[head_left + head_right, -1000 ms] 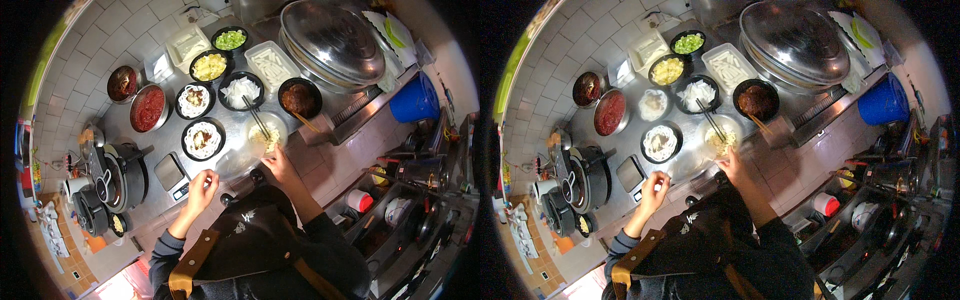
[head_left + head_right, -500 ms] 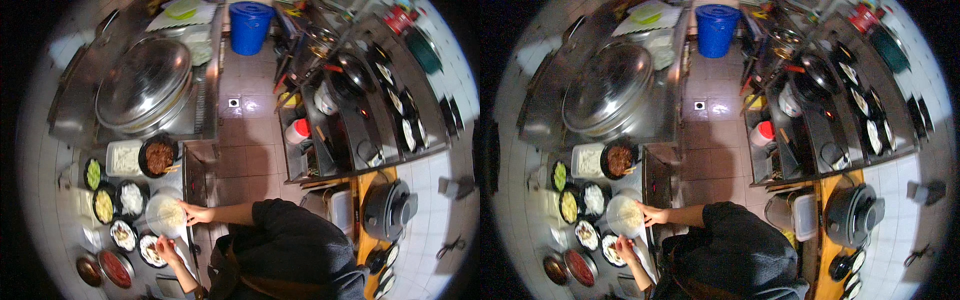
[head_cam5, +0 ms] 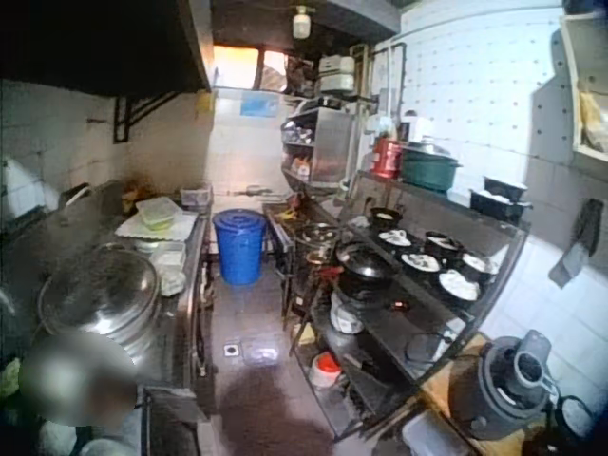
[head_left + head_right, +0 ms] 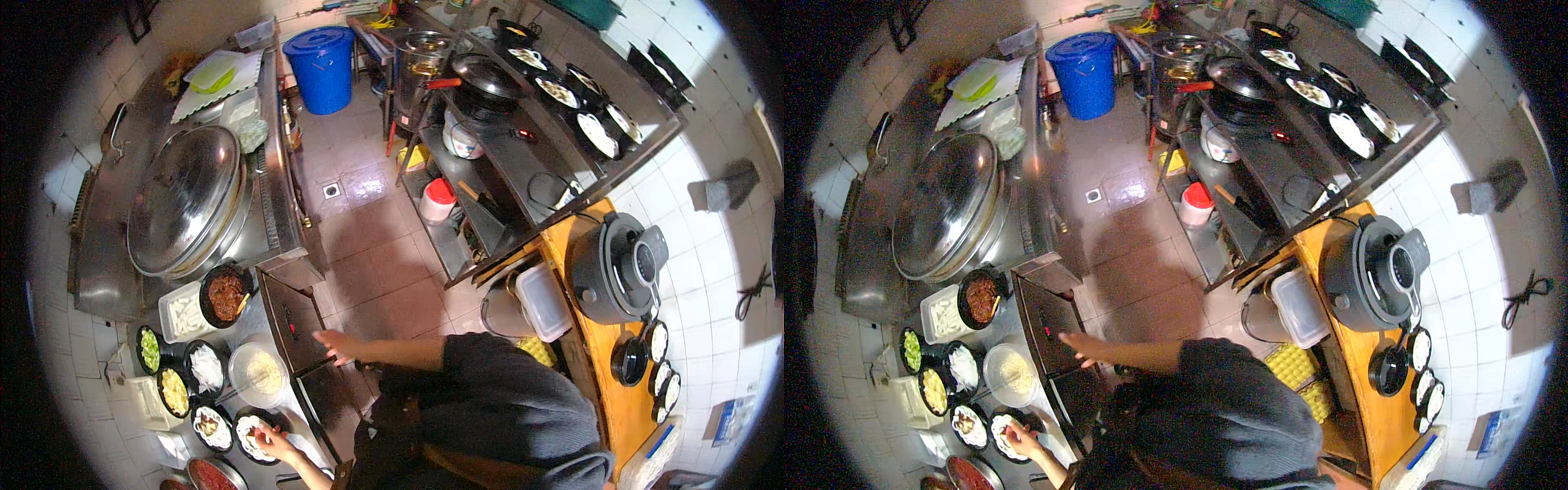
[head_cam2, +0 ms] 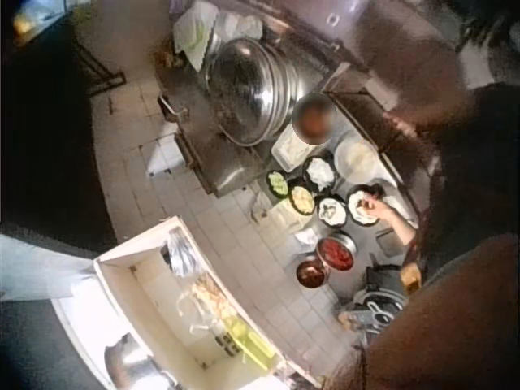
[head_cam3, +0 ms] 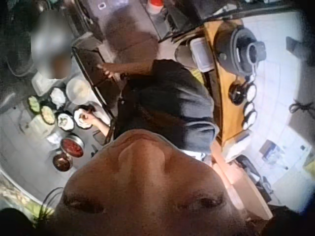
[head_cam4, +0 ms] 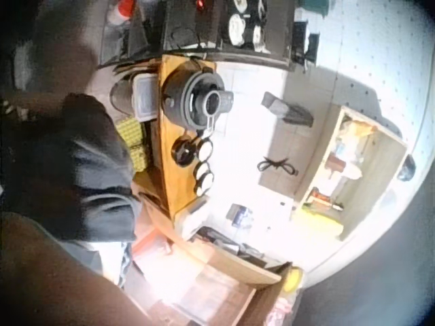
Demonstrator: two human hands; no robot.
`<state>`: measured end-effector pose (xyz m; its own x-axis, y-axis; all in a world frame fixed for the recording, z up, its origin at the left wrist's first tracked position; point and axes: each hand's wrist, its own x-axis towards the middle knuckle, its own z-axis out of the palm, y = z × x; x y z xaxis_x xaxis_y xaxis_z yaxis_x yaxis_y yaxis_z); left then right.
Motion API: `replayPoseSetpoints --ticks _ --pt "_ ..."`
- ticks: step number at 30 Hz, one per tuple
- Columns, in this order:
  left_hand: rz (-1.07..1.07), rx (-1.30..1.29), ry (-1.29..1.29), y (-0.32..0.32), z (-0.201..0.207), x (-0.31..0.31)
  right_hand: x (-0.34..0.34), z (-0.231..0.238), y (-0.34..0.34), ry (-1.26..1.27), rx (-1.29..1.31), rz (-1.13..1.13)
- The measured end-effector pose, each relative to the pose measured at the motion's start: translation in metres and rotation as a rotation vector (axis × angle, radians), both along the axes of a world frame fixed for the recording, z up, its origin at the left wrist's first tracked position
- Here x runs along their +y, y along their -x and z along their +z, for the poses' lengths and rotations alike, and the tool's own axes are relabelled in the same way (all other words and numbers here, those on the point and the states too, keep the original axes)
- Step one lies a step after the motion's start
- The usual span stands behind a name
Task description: The person assembles several noodle bowls by adding red sauce, shredded vegetables, and cooked noodles using chopsticks and a spoon. They place the finished bowl on a counter and then retrieve a new bowl and a package of instant noodles to continue the process.
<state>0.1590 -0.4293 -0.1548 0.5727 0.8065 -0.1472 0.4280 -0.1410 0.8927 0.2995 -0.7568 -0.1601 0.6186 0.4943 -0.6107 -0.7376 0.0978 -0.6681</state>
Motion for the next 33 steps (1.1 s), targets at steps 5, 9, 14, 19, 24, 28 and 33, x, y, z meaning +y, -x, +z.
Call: replayPoseSetpoints --ticks 5,9,14,19,24,28,33 --pt "0.008 -0.165 -0.168 0.003 0.021 -0.029 -0.154 -0.023 0.008 0.141 -0.084 -0.474" --pt "-0.015 -0.188 -0.321 -0.022 0.070 -0.087 -0.265 0.038 -0.035 0.351 -0.258 -0.674" --pt "-0.145 -0.290 -0.336 -0.094 0.077 -0.159 -0.396 0.061 -0.147 0.950 -0.784 -0.866" --pt "-0.353 -0.317 -0.217 -0.201 0.068 -0.255 -0.525 0.161 -0.274 1.581 -1.183 -0.834" --pt "-0.627 -0.344 -0.203 -0.289 0.085 -0.367 -0.670 0.150 -0.394 2.135 -0.820 -0.667" --pt "-0.711 -0.154 -0.408 -0.321 0.100 -0.415 -0.732 0.157 -0.434 2.030 -0.525 -0.732" --pt "-0.768 -0.075 -0.471 -0.357 0.109 -0.440 -0.754 0.184 -0.456 1.886 -0.356 -0.900"
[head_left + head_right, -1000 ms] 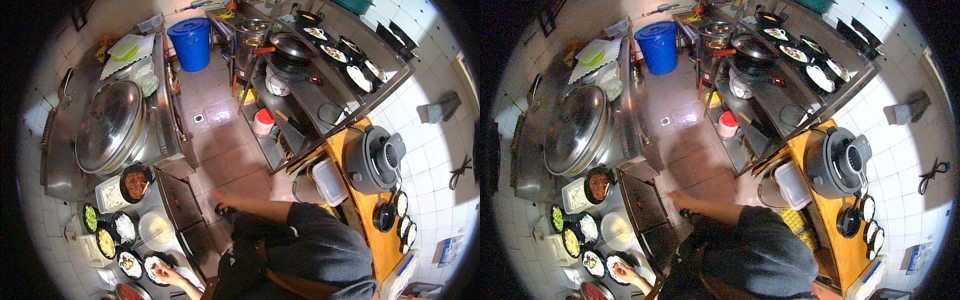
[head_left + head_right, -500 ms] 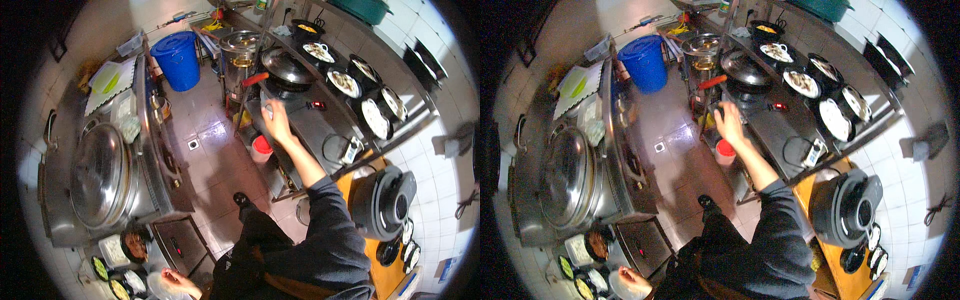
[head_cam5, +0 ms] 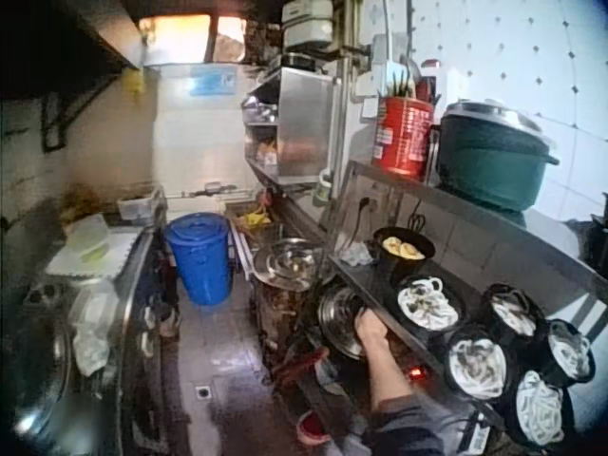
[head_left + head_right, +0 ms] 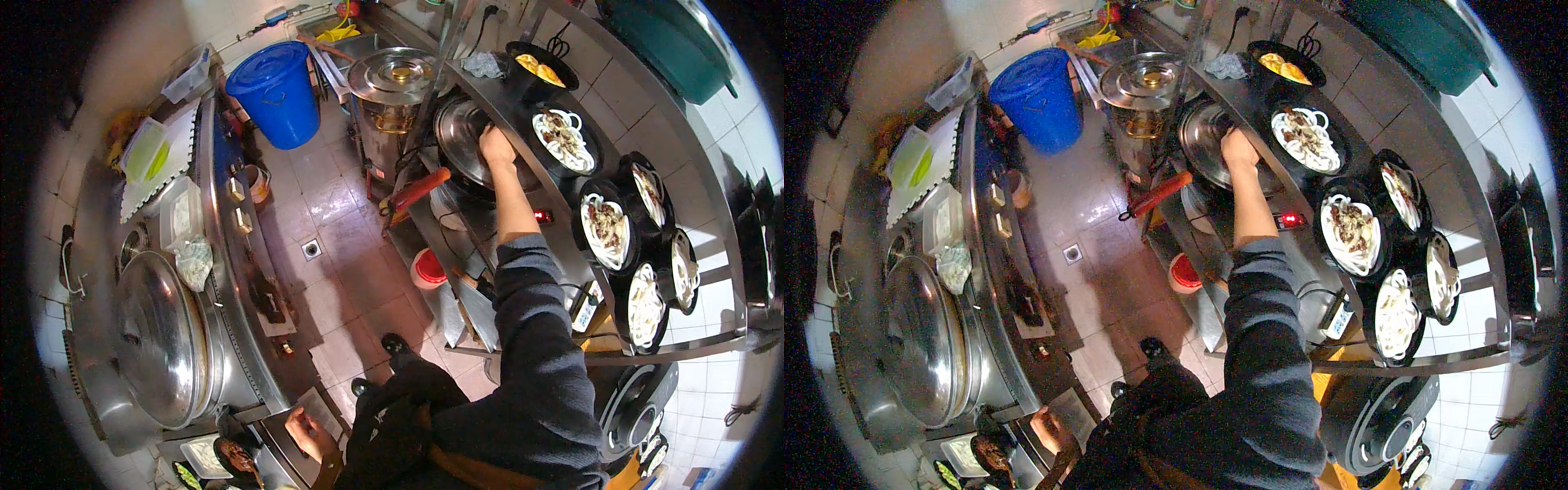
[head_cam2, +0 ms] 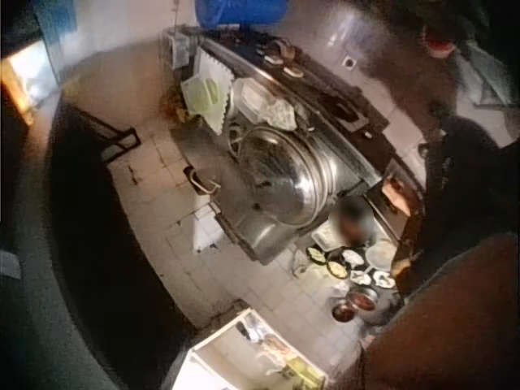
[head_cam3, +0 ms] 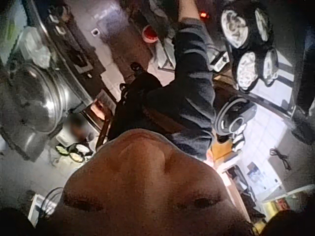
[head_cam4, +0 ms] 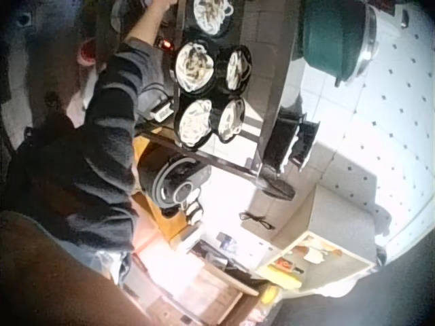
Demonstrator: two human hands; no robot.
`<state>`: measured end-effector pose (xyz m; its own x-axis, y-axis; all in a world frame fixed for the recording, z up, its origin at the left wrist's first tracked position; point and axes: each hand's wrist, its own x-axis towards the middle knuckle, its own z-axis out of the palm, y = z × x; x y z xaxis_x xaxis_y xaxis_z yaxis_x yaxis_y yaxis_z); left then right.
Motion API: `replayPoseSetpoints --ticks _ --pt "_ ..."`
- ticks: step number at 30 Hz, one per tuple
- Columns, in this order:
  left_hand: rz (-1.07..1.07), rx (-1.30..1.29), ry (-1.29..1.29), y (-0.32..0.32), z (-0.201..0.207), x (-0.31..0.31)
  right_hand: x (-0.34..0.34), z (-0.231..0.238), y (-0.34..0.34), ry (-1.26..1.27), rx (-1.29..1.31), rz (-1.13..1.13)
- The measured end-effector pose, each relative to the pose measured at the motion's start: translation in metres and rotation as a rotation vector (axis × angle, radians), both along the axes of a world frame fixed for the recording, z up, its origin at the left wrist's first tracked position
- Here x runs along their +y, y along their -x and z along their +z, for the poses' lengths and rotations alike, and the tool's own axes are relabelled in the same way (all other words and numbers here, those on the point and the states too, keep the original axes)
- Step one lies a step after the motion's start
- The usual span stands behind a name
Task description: The person assembles several noodle bowls by adding red sauce, shredded vegetables, and cooked noodles using chopsticks and a spoon. They place the finished bowl on a counter and then retrieve a new bowl and a package of instant noodles to continue the process.
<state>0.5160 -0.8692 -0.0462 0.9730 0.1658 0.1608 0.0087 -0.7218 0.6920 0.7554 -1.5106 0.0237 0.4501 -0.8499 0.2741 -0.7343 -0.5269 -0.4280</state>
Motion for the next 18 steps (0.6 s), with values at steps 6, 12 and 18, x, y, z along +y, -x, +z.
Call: replayPoseSetpoints --ticks 6,12,18 --pt "-0.209 -0.086 0.038 -0.040 -0.023 0.003 -0.039 -0.032 0.000 0.178 -0.057 -0.036" --pt "-0.322 -0.006 0.030 -0.057 -0.010 0.009 0.005 -0.004 0.023 0.025 0.016 0.026" --pt "-0.414 -0.105 0.038 -0.065 -0.007 0.017 0.065 -0.014 0.081 0.348 -0.092 0.103"
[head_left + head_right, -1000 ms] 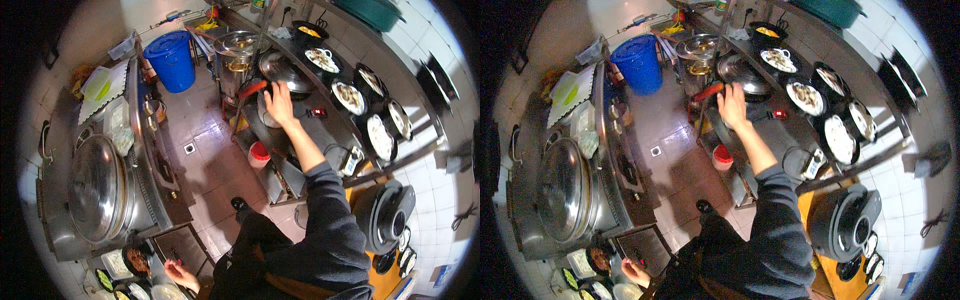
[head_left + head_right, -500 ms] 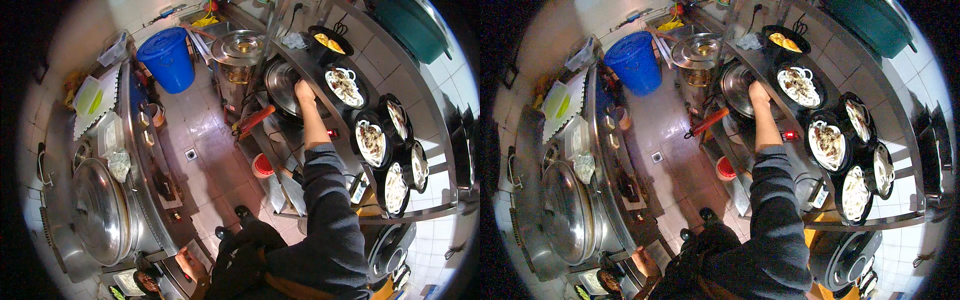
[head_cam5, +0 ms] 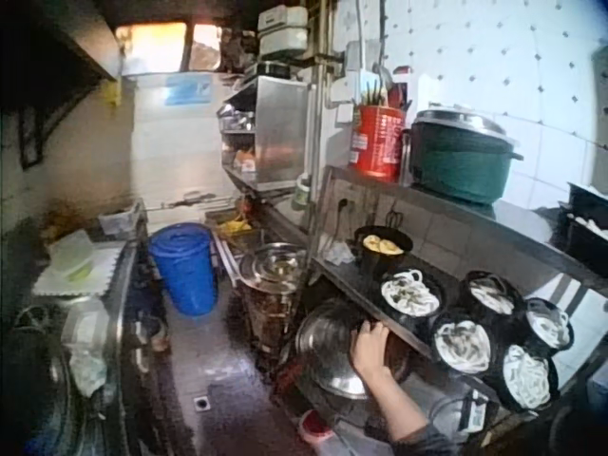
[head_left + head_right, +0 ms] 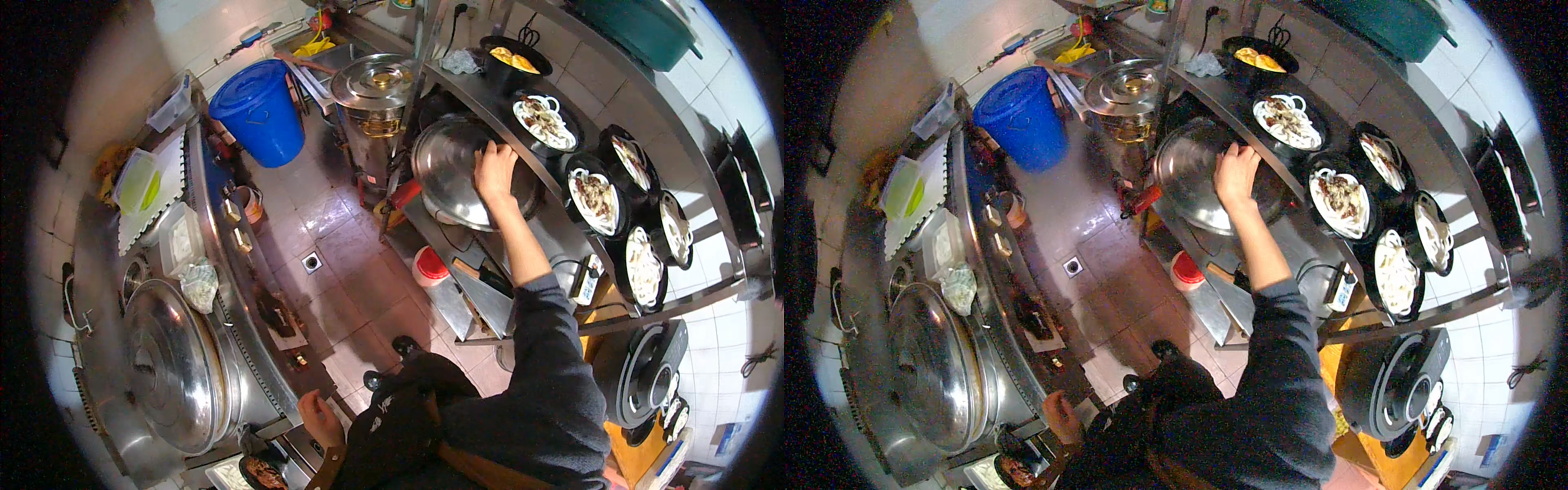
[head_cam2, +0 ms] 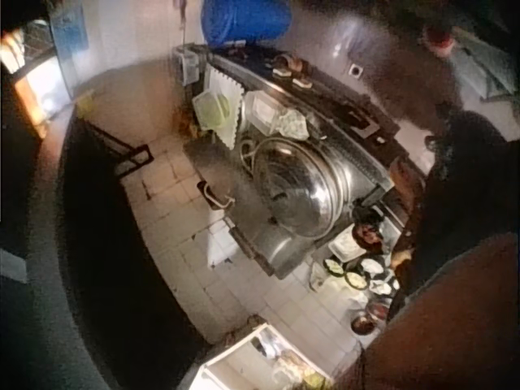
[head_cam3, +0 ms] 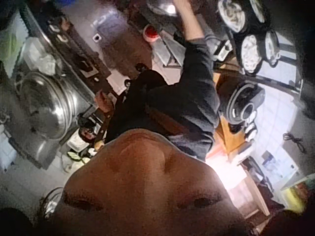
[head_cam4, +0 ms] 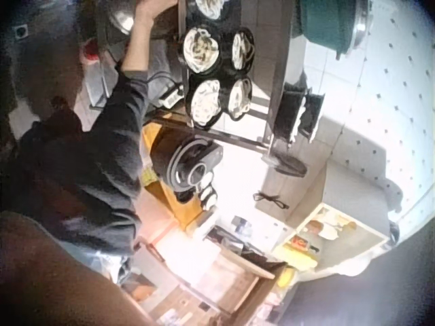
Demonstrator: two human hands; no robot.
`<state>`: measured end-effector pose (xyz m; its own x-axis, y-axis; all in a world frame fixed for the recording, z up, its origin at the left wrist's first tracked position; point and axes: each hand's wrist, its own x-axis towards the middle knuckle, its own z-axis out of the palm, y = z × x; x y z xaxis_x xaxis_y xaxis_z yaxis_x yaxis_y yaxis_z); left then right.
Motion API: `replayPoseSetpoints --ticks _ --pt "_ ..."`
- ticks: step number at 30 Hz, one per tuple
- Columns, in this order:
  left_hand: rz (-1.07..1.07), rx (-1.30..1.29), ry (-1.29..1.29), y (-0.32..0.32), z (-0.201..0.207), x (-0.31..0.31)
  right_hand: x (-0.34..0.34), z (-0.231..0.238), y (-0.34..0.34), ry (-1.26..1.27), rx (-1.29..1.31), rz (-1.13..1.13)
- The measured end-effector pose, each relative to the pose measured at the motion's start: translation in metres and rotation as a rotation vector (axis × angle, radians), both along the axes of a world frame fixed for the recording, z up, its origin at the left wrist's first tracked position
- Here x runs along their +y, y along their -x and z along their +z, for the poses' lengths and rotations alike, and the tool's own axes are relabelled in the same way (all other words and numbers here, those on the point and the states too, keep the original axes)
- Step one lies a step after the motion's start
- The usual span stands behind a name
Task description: The person assembles several noodle bowls by adding red sauce, shredded vegetables, and cooked noodles using chopsticks and a spoon. They place the finished bowl on a counter and then retrieve a new bowl and a package of instant noodles to continue the process.
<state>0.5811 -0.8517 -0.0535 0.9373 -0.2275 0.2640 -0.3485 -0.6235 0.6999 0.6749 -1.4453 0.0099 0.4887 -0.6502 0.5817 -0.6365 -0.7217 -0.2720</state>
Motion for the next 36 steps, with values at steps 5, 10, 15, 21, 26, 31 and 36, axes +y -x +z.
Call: replayPoseSetpoints --ticks 5,10,15,21,26,31,36 --pt "-0.005 0.074 -0.035 -0.002 -0.004 0.015 0.113 0.055 0.036 -0.077 -0.092 0.231" --pt "-0.071 -0.002 -0.003 -0.006 -0.004 0.027 0.246 0.125 0.015 -0.287 -0.259 0.611" --pt "0.037 0.005 -0.039 0.000 0.006 0.058 0.355 0.081 -0.047 -0.706 -0.427 0.967" --pt "0.184 -0.156 -0.016 0.016 0.010 0.095 0.432 -0.041 -0.065 -1.964 -0.698 0.911" --pt "0.421 0.624 0.712 0.041 -0.001 0.123 0.511 -0.079 -0.030 -2.171 -0.525 0.860" --pt "0.370 0.904 1.543 0.031 0.014 0.140 0.539 -0.199 -0.018 -2.594 -0.376 1.029" --pt "0.506 0.795 1.836 0.021 -0.029 0.162 0.579 -0.157 -0.005 -2.206 0.064 0.745"
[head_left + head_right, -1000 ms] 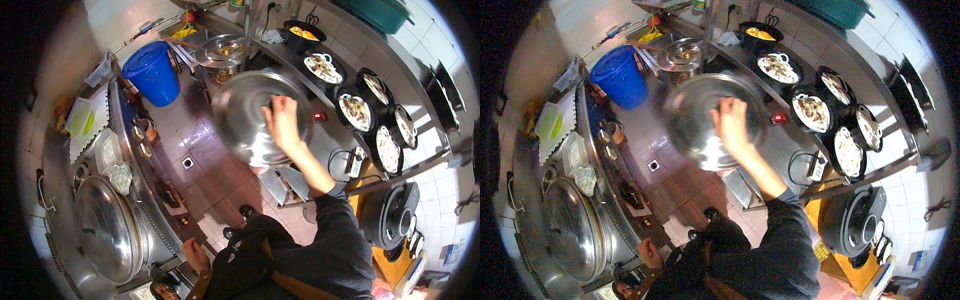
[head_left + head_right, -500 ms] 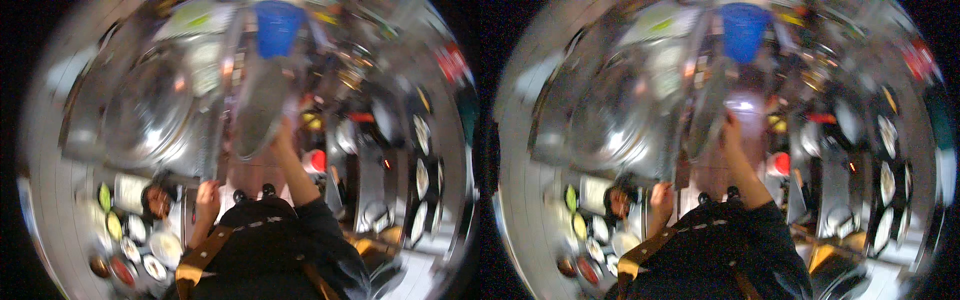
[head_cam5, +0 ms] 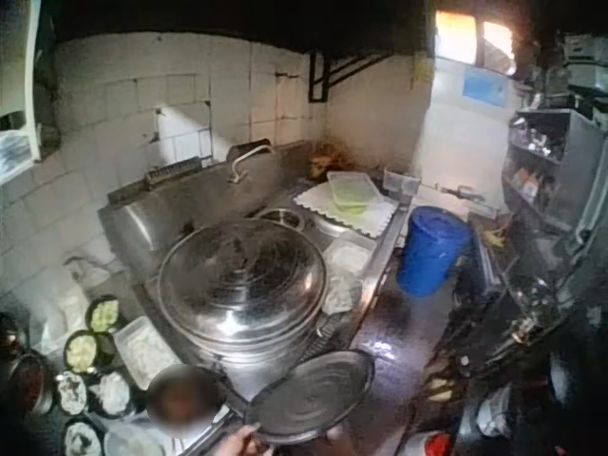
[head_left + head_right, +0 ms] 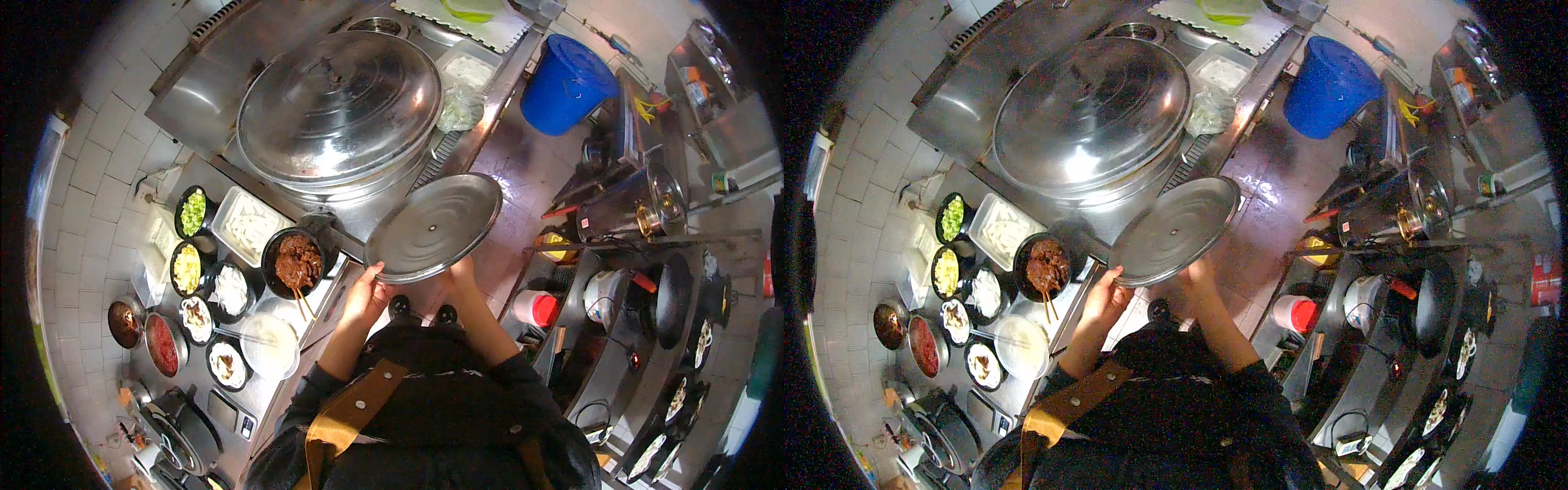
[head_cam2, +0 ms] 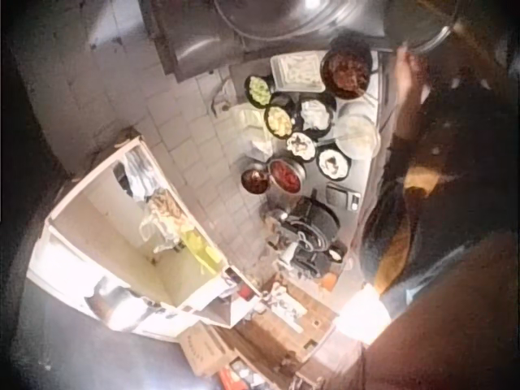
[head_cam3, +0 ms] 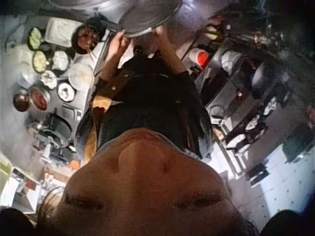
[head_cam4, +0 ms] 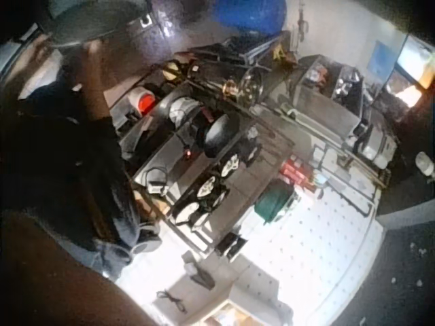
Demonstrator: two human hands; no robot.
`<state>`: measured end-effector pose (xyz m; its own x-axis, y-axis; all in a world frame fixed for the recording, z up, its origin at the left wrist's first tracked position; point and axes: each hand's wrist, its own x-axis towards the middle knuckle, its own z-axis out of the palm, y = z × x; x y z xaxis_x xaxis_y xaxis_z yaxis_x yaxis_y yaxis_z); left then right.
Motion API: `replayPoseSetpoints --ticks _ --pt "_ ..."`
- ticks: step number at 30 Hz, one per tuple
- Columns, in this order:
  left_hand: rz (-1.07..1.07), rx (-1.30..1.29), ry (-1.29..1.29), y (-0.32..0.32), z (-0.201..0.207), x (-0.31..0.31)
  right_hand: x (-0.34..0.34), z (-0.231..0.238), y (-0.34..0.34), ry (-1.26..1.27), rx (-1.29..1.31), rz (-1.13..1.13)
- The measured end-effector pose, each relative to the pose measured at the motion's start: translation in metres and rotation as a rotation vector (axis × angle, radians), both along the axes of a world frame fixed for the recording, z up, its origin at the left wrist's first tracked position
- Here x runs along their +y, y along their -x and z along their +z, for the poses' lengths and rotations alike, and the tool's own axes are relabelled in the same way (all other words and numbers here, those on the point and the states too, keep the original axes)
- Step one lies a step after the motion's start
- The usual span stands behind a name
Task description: The person assembles several noodle bowls by adding red sauce, shredded vegetables, and cooked noodles using chopsticks and a spoon. They place the finished bowl on a counter and then retrieve a new bowl and a package of instant noodles to continue the process.
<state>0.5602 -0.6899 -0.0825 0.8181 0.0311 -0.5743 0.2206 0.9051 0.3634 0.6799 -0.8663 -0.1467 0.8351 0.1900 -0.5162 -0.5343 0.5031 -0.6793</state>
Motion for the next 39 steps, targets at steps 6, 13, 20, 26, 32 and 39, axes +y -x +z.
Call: replayPoseSetpoints --ticks 6,13,20,26,32,39 --pt "0.069 0.057 -0.014 -0.008 -0.055 0.005 -0.023 0.048 -0.012 -0.340 -0.037 -0.040" --pt "0.079 0.093 -0.084 -0.004 -0.096 0.000 -0.024 0.038 -0.010 -0.069 0.153 0.162" --pt "0.143 0.215 -0.136 0.007 -0.059 -0.010 -0.032 0.051 0.003 -0.023 0.192 0.658" --pt "0.248 0.312 -0.167 0.025 -0.056 -0.018 -0.054 -0.001 -0.007 -0.196 0.334 0.672" --pt "0.365 0.339 -0.145 0.031 -0.039 -0.036 -0.060 -0.046 -0.020 -0.123 -0.650 0.950" --pt "0.130 0.258 -0.063 0.097 -0.035 -0.058 -0.064 -0.040 -0.033 0.728 -2.307 0.891"
